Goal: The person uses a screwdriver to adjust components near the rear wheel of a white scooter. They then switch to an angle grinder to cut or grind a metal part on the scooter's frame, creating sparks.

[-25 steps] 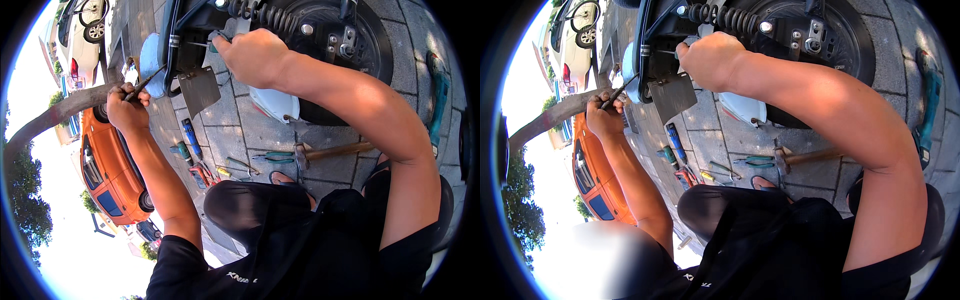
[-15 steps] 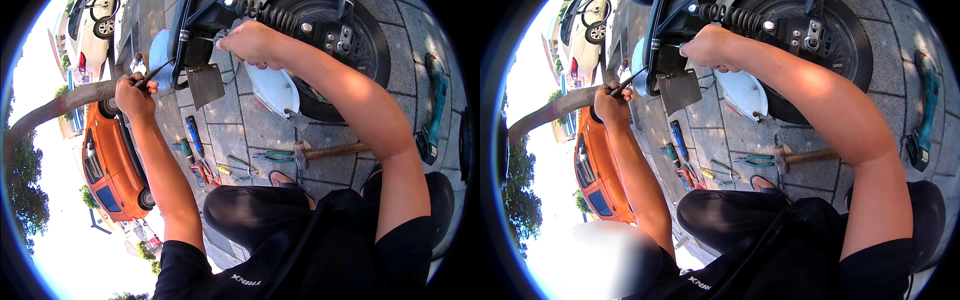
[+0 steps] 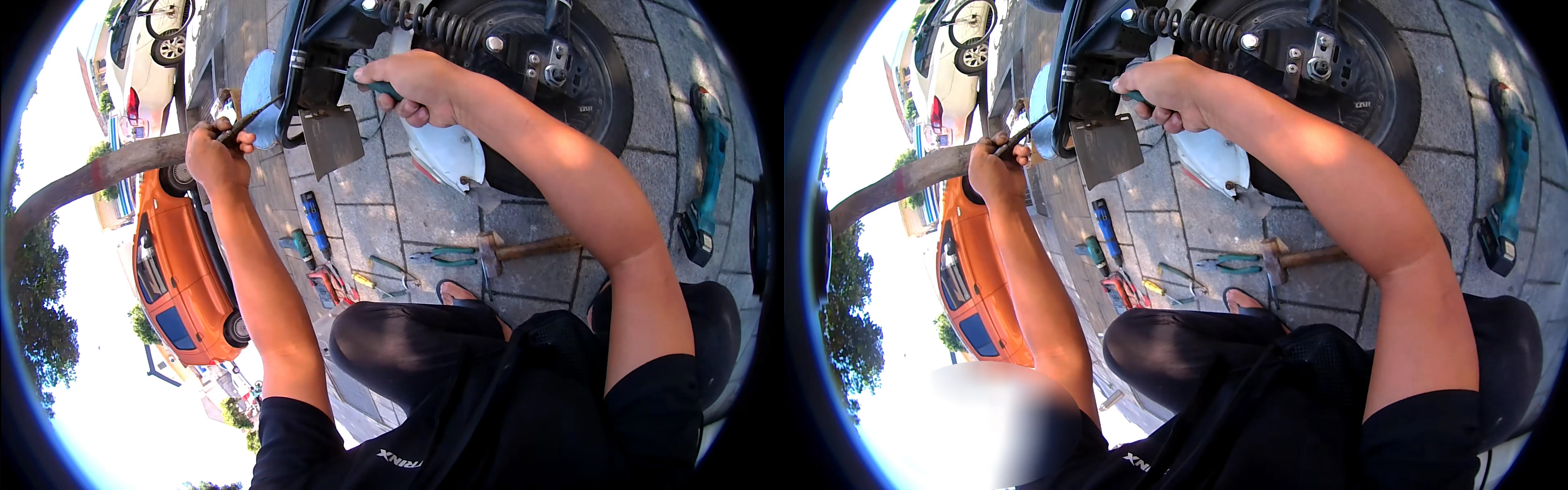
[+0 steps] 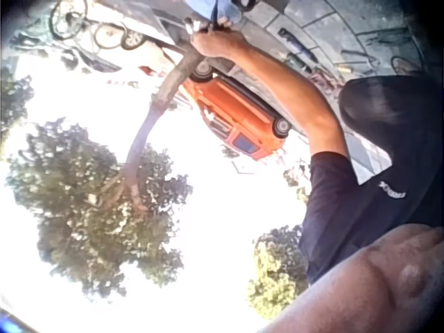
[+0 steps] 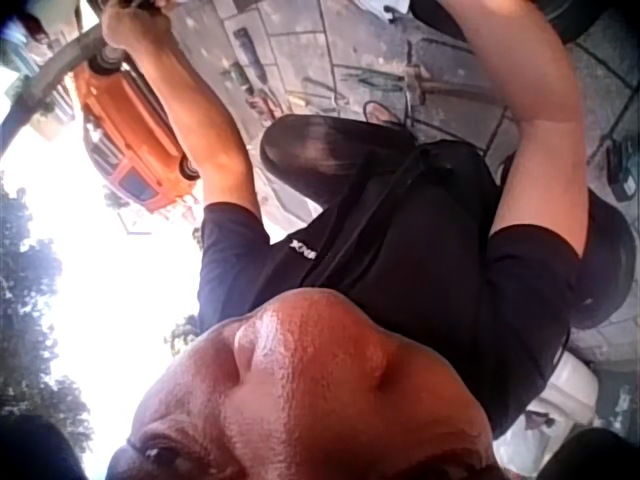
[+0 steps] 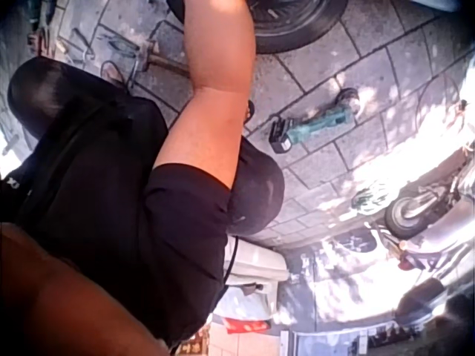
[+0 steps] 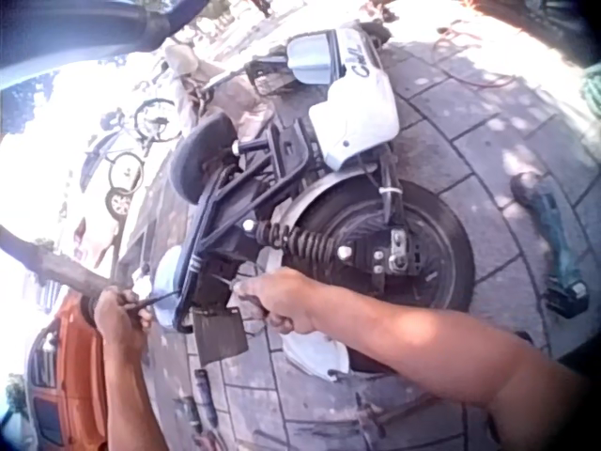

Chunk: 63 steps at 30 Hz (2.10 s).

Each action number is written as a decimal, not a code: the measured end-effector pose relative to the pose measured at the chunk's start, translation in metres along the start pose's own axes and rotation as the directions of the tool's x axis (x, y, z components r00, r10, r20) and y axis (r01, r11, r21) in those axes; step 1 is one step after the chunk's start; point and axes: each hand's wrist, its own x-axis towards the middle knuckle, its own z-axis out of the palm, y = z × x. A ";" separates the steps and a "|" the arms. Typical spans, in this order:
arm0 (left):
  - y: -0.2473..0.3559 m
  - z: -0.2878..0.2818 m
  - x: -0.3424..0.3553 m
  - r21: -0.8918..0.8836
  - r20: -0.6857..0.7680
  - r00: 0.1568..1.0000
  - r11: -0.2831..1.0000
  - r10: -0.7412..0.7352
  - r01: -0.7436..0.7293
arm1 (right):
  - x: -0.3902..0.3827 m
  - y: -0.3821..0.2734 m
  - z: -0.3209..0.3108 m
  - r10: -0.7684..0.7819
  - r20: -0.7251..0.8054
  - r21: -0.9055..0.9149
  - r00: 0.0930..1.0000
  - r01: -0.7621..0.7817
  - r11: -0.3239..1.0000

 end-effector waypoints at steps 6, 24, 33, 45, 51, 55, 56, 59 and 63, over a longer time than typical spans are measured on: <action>0.002 0.002 -0.001 0.012 0.005 1.000 1.000 0.011 -0.011 | 0.003 0.000 -0.003 0.033 0.037 0.046 0.999 -0.035 0.998; 0.007 0.008 -0.007 0.060 0.011 1.000 0.998 0.016 -0.016 | 0.005 0.001 -0.004 0.019 0.049 0.053 0.999 -0.021 0.998; 0.005 0.002 -0.004 0.053 0.025 0.999 0.998 0.022 -0.023 | 0.003 -0.001 -0.003 0.014 0.070 0.045 0.997 -0.017 0.999; 0.001 0.002 -0.002 0.032 0.024 0.999 0.999 0.026 -0.026 | 0.008 0.001 0.008 -0.099 -0.056 -0.222 0.993 0.084 0.971; 0.001 0.006 -0.006 0.062 0.013 0.997 0.995 0.075 -0.076 | 0.012 0.000 -0.002 -0.100 -0.002 -0.254 0.995 0.096 0.962; -0.002 0.004 0.003 0.036 0.060 0.998 0.999 0.028 -0.030 | 0.014 0.003 0.003 -0.575 0.062 -0.924 0.816 0.265 0.275; -0.001 0.000 0.006 0.000 0.070 0.998 1.000 0.005 -0.005 | 0.011 0.007 0.001 -0.587 0.156 -0.966 0.795 0.248 0.079; -0.006 -0.007 -0.002 0.036 0.073 0.997 0.999 0.024 -0.027 | 0.008 0.000 -0.009 -0.571 0.390 -0.912 0.722 0.219 -0.346; 0.008 0.007 -0.007 0.037 0.011 1.000 0.999 0.025 -0.026 | 0.008 0.004 0.002 -0.599 0.146 -0.970 0.788 0.233 0.070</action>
